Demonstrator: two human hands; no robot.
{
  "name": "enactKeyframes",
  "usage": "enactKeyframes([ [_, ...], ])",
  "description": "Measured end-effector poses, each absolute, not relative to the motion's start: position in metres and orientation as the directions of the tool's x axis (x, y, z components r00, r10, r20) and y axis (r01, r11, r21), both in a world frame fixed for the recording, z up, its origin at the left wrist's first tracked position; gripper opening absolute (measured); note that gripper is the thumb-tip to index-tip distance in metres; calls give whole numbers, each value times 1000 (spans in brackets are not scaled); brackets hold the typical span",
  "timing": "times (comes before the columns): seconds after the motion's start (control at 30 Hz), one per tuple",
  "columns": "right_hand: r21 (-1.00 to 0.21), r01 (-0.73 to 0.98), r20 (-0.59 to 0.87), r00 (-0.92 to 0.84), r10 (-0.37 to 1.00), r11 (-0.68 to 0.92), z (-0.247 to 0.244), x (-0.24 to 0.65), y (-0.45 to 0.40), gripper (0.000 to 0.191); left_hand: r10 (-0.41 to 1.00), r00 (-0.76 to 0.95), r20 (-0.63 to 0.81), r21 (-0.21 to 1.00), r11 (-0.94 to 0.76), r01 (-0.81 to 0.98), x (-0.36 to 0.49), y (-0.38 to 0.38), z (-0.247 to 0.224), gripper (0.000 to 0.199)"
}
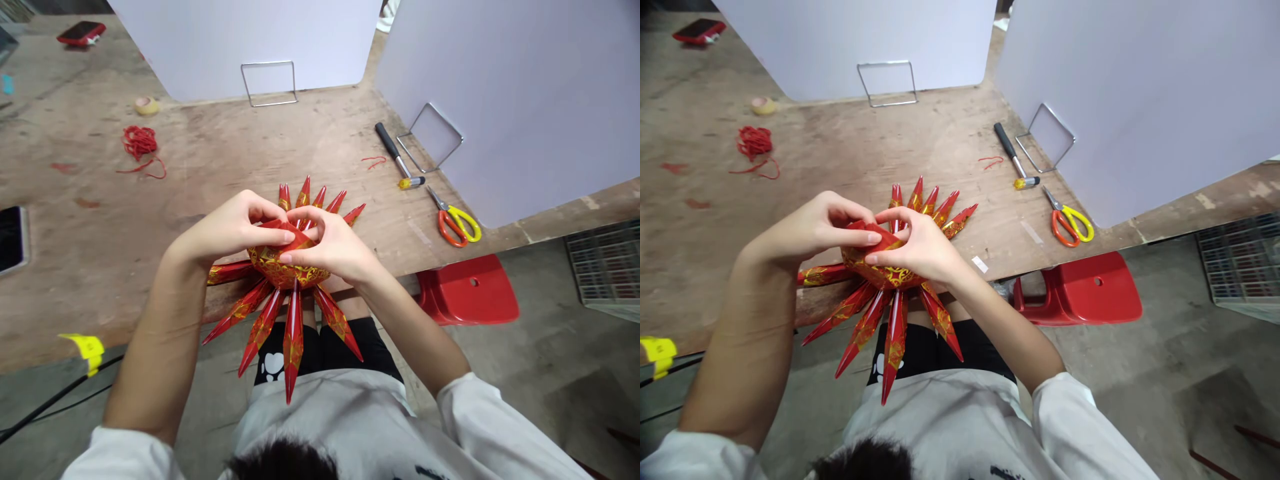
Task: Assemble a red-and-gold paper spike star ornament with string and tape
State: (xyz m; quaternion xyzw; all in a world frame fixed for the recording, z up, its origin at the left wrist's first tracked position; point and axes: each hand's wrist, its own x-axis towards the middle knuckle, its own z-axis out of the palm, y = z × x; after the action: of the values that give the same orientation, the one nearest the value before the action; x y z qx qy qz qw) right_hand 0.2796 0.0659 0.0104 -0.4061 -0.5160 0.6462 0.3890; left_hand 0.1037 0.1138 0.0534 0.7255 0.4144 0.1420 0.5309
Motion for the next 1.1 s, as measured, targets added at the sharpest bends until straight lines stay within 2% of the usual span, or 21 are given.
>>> enactKeyframes([
  [0.13, -983, -76, -135, -337, 932, -169, 11, 278, 65, 54, 759, 605, -240, 886, -83, 456, 105, 113, 55, 15],
  [0.27, -994, 16, -103, -382, 919, -105, 13, 280, 65, 62, 784, 567, -252, 883, -54, 467, 109, 110, 57, 14],
  [0.37, -995, 63, -89, -345, 934, -72, 14, 280, 65, 61, 789, 559, -255, 886, -41, 462, 111, 109, 57, 13],
  [0.6, -996, 9, -91, -358, 929, -94, 9, 279, 65, 55, 791, 564, -238, 889, -57, 454, 106, 113, 50, 16],
  [0.77, -996, 13, -91, -387, 917, -93, 8, 281, 65, 59, 773, 601, -200, 880, -128, 458, 104, 113, 47, 21],
  [0.87, -999, -43, -10, -395, 919, -30, 7, 295, 68, 47, 804, 588, -90, 852, -244, 464, 97, 109, 47, 21],
  [0.97, -993, -6, 119, -258, 959, 122, -1, 322, 75, 30, 880, 450, 153, 872, -335, 358, 82, 96, 39, 23],
  [1.03, -959, 169, 197, -168, 966, 226, -10, 343, 79, 22, 925, 195, 325, 900, -366, 235, 70, 76, 29, 30],
  [1.1, -852, 421, 278, -140, 950, 312, -21, 362, 84, 17, 911, -139, 388, 903, -346, 253, 63, 46, 16, 29],
])
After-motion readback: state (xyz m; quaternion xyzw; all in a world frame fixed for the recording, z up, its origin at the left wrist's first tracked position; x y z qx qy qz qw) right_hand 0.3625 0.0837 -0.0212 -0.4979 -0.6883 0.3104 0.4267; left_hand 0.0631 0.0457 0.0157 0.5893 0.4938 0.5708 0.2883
